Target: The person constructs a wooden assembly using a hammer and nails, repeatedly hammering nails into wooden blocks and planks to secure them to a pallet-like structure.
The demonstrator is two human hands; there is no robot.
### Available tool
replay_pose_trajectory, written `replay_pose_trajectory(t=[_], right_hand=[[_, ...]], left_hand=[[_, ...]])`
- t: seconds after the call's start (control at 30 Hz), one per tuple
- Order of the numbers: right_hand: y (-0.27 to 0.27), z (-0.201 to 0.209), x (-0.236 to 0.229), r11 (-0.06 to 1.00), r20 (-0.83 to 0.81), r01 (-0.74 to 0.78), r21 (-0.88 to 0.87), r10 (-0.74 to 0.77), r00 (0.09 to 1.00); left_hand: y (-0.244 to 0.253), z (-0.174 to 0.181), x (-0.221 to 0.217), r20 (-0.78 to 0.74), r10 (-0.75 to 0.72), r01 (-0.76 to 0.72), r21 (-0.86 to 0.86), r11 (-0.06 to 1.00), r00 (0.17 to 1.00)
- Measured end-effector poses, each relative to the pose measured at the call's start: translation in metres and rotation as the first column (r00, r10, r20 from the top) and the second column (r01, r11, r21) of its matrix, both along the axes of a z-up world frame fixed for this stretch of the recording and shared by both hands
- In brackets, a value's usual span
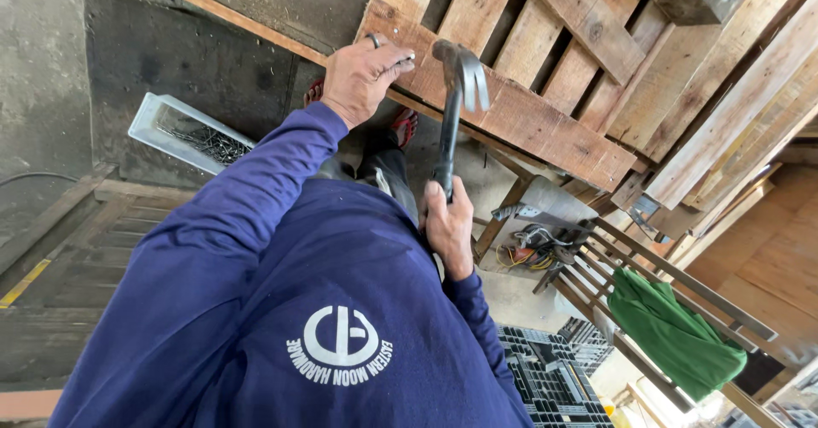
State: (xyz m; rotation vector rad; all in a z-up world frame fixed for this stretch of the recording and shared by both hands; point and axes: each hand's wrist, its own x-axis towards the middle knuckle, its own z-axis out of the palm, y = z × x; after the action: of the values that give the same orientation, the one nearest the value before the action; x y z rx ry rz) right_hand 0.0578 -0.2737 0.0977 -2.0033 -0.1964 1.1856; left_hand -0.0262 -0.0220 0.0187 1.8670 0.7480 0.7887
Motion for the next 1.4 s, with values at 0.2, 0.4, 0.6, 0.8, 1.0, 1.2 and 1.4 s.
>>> replay_pose_trajectory(t=[0.2,0.4,0.6,0.8,1.0,1.2,1.4], right_hand=[[0.010,0.035,-0.008,0.961,0.017,-0.153,0.230,0.153,0.988],[0.020,0.090,0.009,0.983,-0.069,0.008,0.184,0.004,0.998],[0.031,0.087,0.017,0.483,0.185,-0.115,0.868,-0.098,0.978],[0.033,0.055,0.020,0.975,0.117,-0.221,-0.024,0.222,0.968],[0.068,0.122,0.089,0.343,0.202,-0.196,0.918,0.018,0.979],[0.044,0.057,0.024,0.887,0.120,-0.459,0.060,0.450,0.885],[0.047,0.151,0.053,0.852,0.216,-0.324,0.410,0.254,0.943]], left_hand=[[-0.001,-0.002,0.001,-0.039,-0.015,0.018,0.092,0.996,0.999],[0.018,-0.014,-0.003,0.108,0.040,-0.022,-0.162,0.986,0.993],[0.049,-0.053,0.042,-0.346,0.591,-0.603,0.086,0.793,0.729],[0.054,-0.071,0.039,-0.429,0.556,-0.632,-0.045,0.774,0.712],[0.052,-0.080,0.040,-0.492,0.518,-0.620,-0.060,0.782,0.700],[0.056,-0.086,0.041,-0.477,0.541,-0.624,-0.020,0.781,0.692],[0.054,-0.080,0.042,-0.512,0.457,-0.612,-0.181,0.770,0.727]])
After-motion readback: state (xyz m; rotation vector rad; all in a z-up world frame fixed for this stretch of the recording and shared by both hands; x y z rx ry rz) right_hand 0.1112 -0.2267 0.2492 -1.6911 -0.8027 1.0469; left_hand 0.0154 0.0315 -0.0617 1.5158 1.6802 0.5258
